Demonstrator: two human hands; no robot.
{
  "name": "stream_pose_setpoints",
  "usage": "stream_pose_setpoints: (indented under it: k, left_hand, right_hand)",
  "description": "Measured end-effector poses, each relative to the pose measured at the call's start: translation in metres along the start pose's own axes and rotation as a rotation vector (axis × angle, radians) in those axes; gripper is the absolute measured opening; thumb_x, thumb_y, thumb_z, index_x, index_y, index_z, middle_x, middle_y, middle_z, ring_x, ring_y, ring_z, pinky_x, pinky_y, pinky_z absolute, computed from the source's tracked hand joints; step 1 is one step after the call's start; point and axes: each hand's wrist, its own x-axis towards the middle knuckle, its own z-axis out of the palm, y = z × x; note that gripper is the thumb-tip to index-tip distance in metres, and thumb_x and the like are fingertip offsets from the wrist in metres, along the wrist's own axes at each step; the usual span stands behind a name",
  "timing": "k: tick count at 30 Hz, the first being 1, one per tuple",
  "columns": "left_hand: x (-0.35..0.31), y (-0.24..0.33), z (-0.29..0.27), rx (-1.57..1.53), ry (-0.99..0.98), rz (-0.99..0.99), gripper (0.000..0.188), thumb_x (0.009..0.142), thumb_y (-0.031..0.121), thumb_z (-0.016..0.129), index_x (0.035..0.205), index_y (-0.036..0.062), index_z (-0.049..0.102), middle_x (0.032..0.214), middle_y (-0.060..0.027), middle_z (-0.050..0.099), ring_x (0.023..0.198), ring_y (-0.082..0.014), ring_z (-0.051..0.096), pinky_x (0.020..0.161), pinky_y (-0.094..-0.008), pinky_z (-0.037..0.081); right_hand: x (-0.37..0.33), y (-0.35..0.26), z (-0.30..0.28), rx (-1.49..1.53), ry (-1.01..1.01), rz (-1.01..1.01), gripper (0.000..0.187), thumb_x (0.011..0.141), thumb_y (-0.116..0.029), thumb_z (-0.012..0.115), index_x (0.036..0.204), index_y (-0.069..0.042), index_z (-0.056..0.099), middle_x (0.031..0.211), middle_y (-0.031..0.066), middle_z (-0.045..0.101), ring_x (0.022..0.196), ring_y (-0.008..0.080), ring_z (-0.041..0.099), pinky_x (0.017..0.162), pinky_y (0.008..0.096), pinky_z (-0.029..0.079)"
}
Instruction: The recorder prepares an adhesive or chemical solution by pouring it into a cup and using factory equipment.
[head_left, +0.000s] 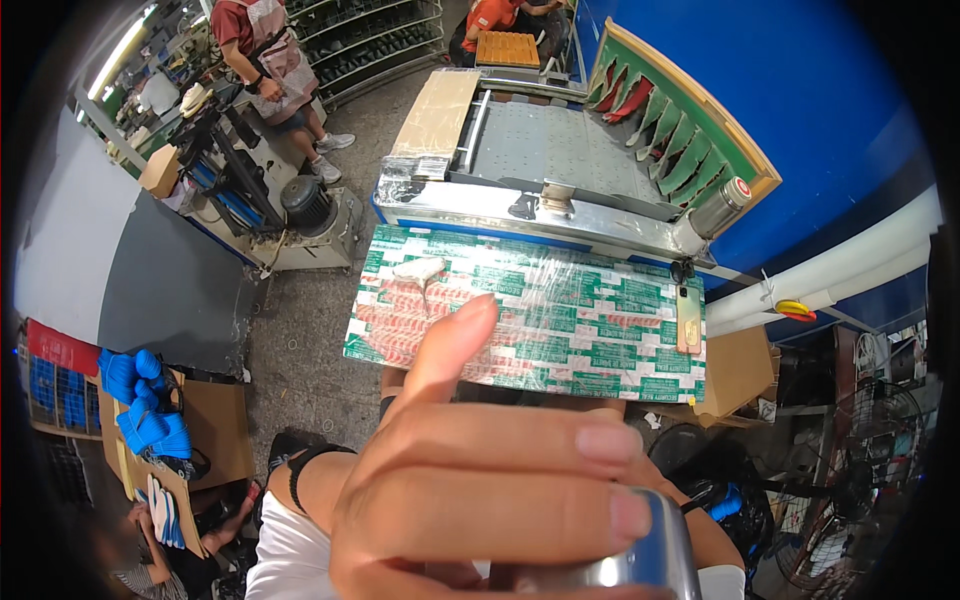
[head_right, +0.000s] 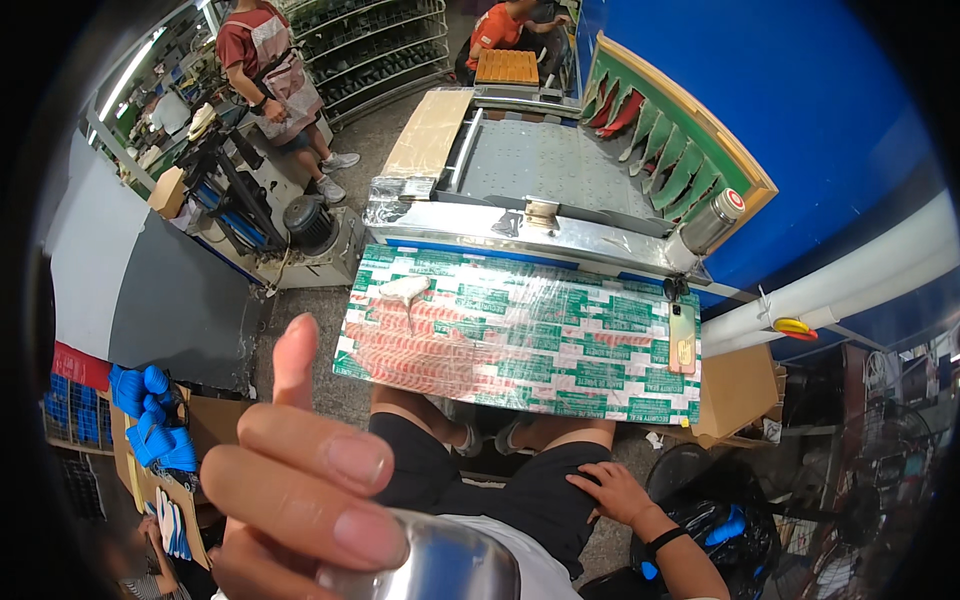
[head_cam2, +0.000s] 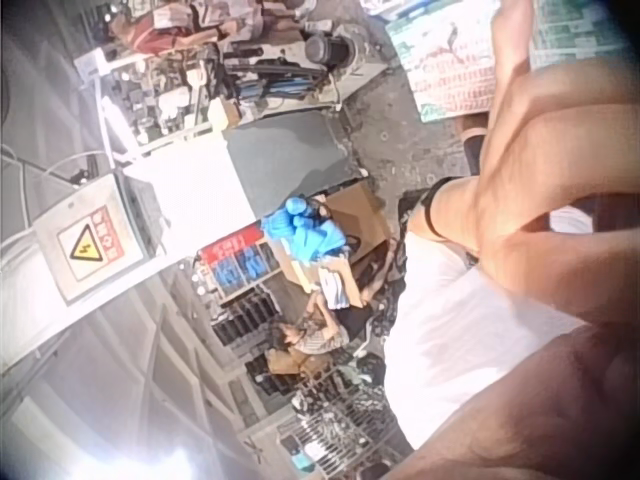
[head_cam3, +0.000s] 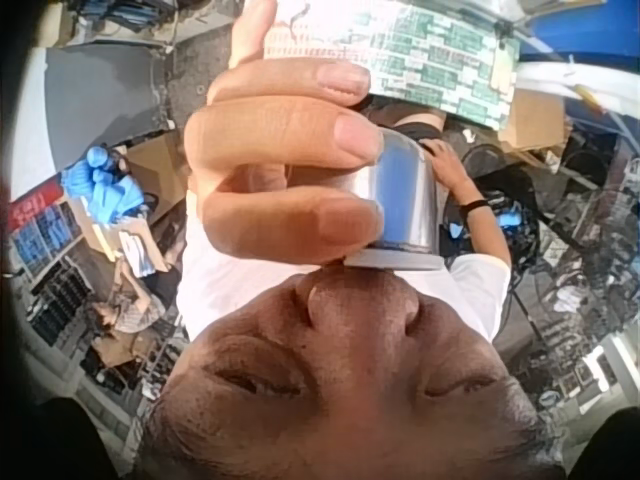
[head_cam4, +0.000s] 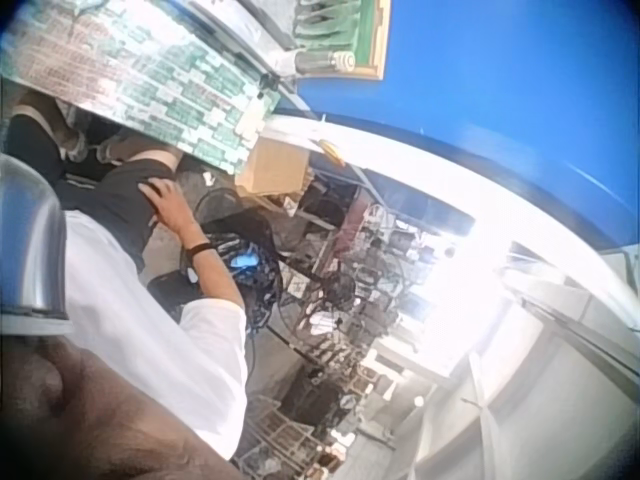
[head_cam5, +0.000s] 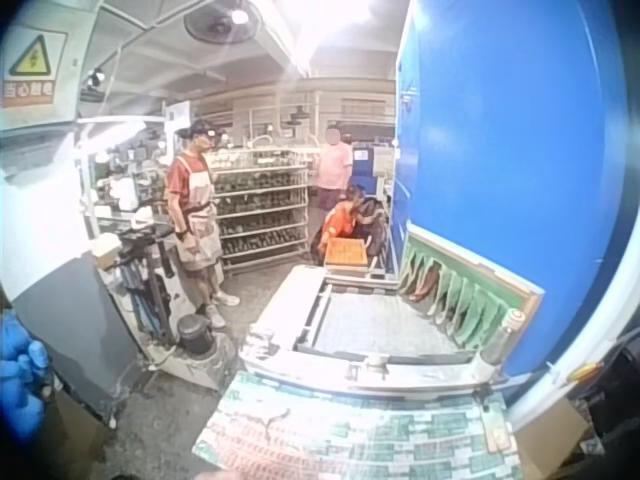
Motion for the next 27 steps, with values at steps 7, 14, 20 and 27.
stream_pose_setpoints:
  k: [7,14,20,27]
  left_hand:
    - [0.002,-0.031,0.004,0.023,-0.041,0.062,0.019,0.093,0.018,0.073,0.105,0.0212,0.058,0.102,-0.0054,0.065,0.100,-0.0272,0.068,0.121,-0.0614,0.031]
    - [0.007,-0.038,-0.009,0.054,-0.263,-0.033,0.048,0.082,0.018,0.087,0.119,0.0191,0.057,0.108,-0.0088,0.065,0.106,-0.0316,0.067,0.120,-0.0634,0.030]
    - [0.004,-0.057,-0.012,0.024,-0.356,0.080,0.066,0.072,0.028,0.091,0.126,0.0097,0.058,0.115,-0.0155,0.065,0.108,-0.0359,0.067,0.118,-0.0640,0.030]
    - [0.001,-0.065,-0.009,0.002,-0.339,0.090,0.067,0.070,0.029,0.092,0.124,0.0089,0.059,0.117,-0.0163,0.065,0.109,-0.0362,0.067,0.119,-0.0627,0.030]
  right_hand:
    - [-0.003,0.001,0.001,0.021,0.005,0.001,0.099,0.066,-0.033,0.092,0.154,-0.030,0.046,0.145,0.0055,0.051,0.133,0.0324,0.048,0.115,0.0508,0.038]
    - [-0.003,0.003,0.003,0.036,-0.001,0.016,0.101,0.063,-0.036,0.093,0.153,-0.031,0.047,0.145,0.0050,0.052,0.133,0.0314,0.049,0.114,0.0502,0.040]
    - [-0.003,0.005,0.007,0.035,0.009,0.007,0.104,0.060,-0.037,0.094,0.153,-0.031,0.048,0.145,0.0042,0.052,0.132,0.0311,0.050,0.113,0.0500,0.040]
    - [-0.001,0.004,0.005,0.020,0.000,0.016,0.104,0.060,-0.036,0.094,0.153,-0.032,0.048,0.144,0.0041,0.052,0.132,0.0311,0.050,0.113,0.0502,0.040]
